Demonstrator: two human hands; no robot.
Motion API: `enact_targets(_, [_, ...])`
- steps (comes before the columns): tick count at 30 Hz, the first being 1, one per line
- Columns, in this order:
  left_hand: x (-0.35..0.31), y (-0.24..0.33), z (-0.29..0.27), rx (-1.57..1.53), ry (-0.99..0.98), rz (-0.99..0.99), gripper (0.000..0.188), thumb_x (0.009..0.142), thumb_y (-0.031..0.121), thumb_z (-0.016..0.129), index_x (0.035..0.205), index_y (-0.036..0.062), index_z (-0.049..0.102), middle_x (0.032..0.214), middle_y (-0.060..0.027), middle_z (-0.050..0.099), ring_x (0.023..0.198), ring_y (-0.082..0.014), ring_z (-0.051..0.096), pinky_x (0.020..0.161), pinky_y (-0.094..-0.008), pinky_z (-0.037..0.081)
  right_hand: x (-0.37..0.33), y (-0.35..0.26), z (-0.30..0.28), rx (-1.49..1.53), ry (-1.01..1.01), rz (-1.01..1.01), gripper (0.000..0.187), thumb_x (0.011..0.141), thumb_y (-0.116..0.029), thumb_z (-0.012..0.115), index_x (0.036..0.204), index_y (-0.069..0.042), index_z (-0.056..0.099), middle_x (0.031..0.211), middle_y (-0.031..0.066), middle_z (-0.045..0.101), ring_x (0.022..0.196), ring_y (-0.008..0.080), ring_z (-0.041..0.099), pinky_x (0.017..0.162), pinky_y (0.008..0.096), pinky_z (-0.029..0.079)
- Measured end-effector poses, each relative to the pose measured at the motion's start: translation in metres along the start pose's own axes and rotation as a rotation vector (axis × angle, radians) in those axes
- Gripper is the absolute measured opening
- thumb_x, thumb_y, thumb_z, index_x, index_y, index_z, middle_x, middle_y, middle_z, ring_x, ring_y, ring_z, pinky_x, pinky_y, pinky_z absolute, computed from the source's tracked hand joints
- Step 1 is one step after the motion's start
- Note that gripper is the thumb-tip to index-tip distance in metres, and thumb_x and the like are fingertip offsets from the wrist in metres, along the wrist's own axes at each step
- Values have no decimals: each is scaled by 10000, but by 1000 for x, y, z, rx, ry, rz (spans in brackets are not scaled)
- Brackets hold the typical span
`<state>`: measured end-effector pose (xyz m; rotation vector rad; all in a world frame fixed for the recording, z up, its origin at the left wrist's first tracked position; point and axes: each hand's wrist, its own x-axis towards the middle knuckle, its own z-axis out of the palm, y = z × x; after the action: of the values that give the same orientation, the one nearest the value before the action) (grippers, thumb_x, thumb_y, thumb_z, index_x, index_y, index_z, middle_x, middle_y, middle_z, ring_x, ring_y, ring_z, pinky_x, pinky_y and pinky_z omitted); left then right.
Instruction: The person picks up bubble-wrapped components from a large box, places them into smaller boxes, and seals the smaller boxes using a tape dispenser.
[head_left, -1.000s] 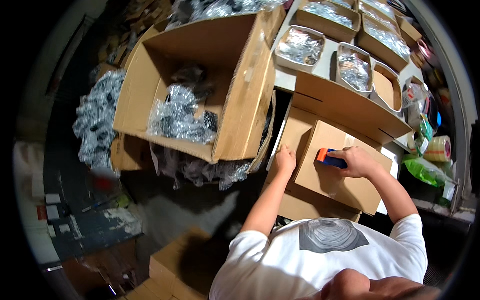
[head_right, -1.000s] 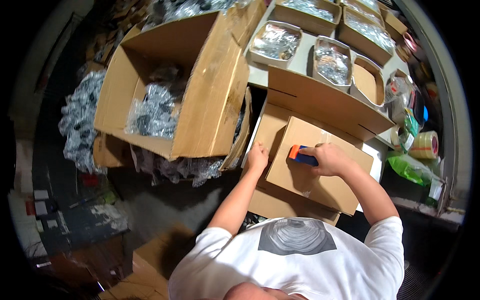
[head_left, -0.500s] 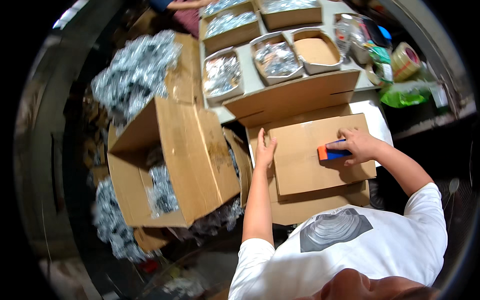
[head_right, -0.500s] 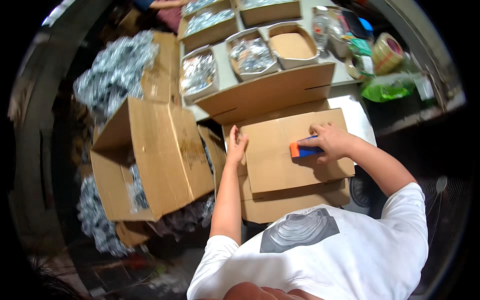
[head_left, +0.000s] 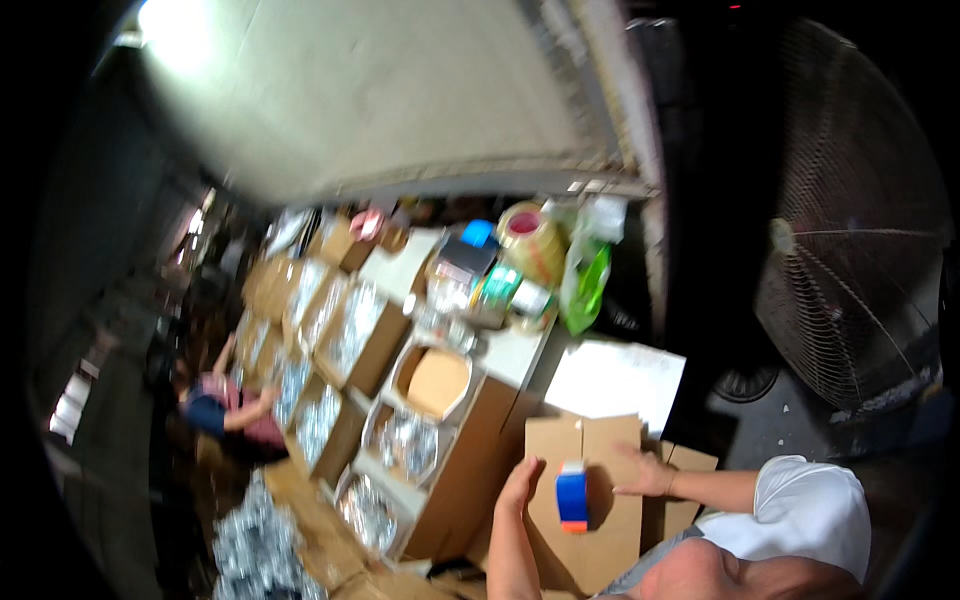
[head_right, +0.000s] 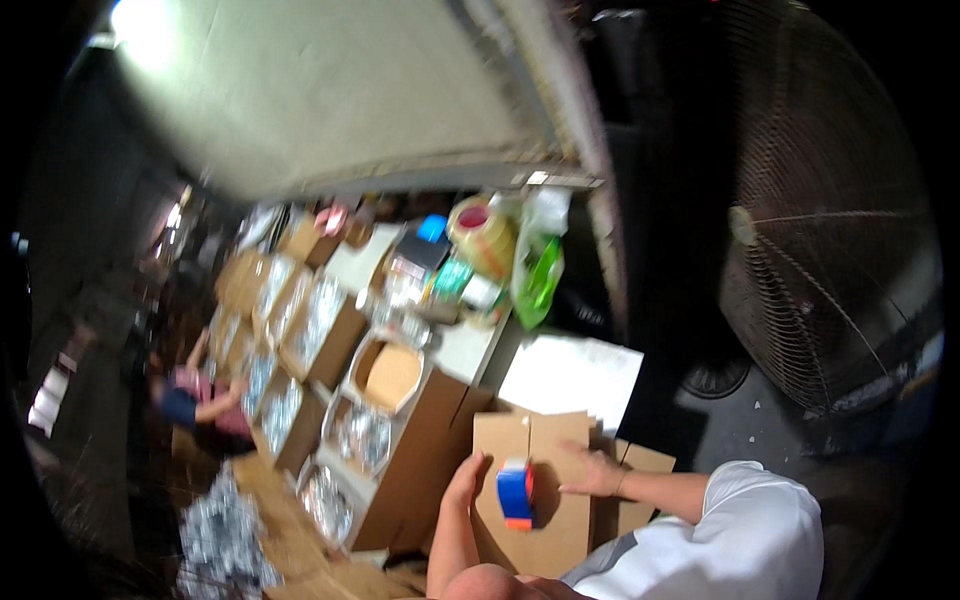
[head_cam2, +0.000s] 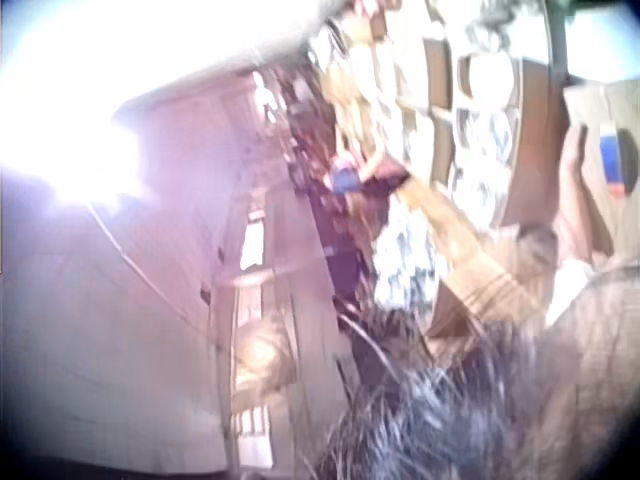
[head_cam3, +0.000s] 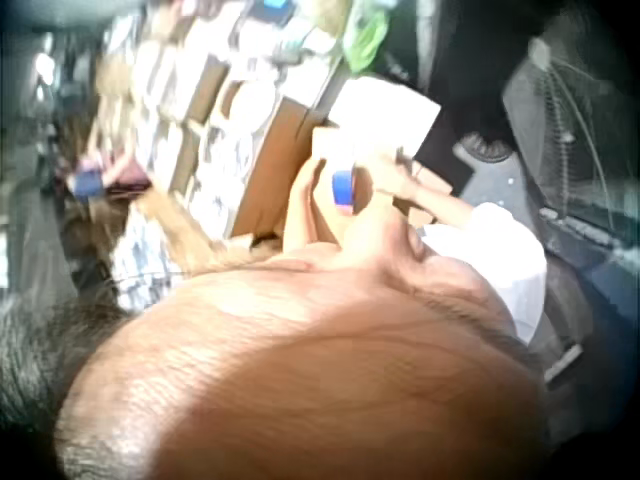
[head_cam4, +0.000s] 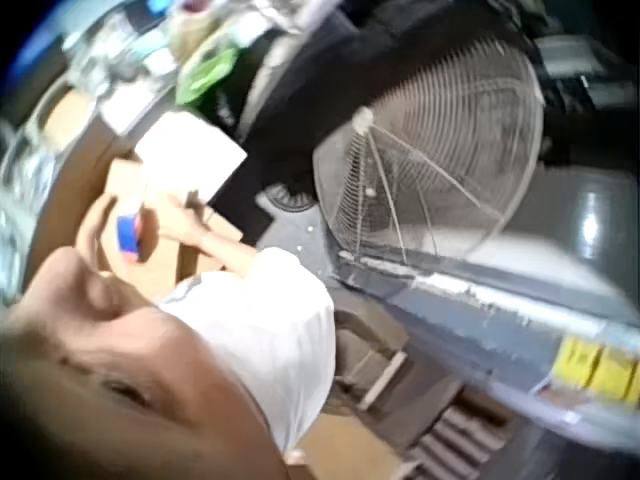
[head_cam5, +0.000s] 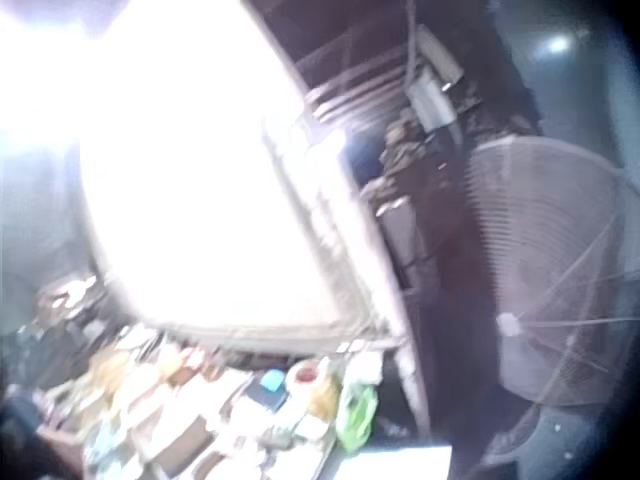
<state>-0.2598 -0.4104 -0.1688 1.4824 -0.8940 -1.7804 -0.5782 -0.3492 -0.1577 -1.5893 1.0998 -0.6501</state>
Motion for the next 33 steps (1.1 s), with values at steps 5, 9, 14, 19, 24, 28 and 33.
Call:
enact_targets(5, [23,41,32,216,-87,-347,424,873,285,603,1147,-38,579,1145,-116,613,1047,-191,564,919,-305,410,1,-10,-24,-17,-5,0,755,738,-494,690,1337,-110,439,1287,213,492,1208,352,462,1013,400,374])
enact_targets(9, [10,37,27,242,-26,-196,355,843,149,604,1136,-50,580,1123,-117,619,1023,-192,569,888,-321,432,1,-34,-15,-374,-80,351,818,728,-630,611,1320,-85,464,1284,246,483,1185,372,470,1014,398,355])
enact_targets(14, [1,50,44,372,-22,-353,310,838,229,529,1015,0,642,918,-77,579,833,-176,517,766,-314,382,41,-10,-26,-540,-433,297,750,739,-630,590,1279,-114,523,1164,186,579,1015,304,555,918,349,410])
enact_targets(19, [13,41,34,526,-80,-388,401,868,424,485,817,78,682,556,-9,396,492,-122,316,480,-310,228,89,27,7,8,-776,279,677,750,-512,634,1268,-88,529,1018,93,606,962,203,545,812,322,448])
enact_targets(24, [30,25,28,678,-77,-398,529,874,497,495,903,18,717,496,7,426,449,-120,340,462,-284,288,90,39,16,15,-804,311,757,751,-595,604,1307,-96,485,1067,90,571,984,175,520,794,284,429])
enact_targets(28, [58,-32,-16,450,-12,-299,447,843,391,607,953,-35,685,683,-86,598,646,-139,512,589,-260,405,74,11,22,-635,-211,254,1029,612,-815,533,1375,-140,391,1266,209,477,1159,354,453,926,405,376])
enact_targets(33, [40,-22,3,306,12,-86,752,815,255,675,1373,-68,287,1161,-187,566,937,-230,573,819,-297,458,69,-32,-8,-652,-115,416,1116,530,-811,609,1392,-154,345,1300,210,449,1153,414,453,928,526,380])
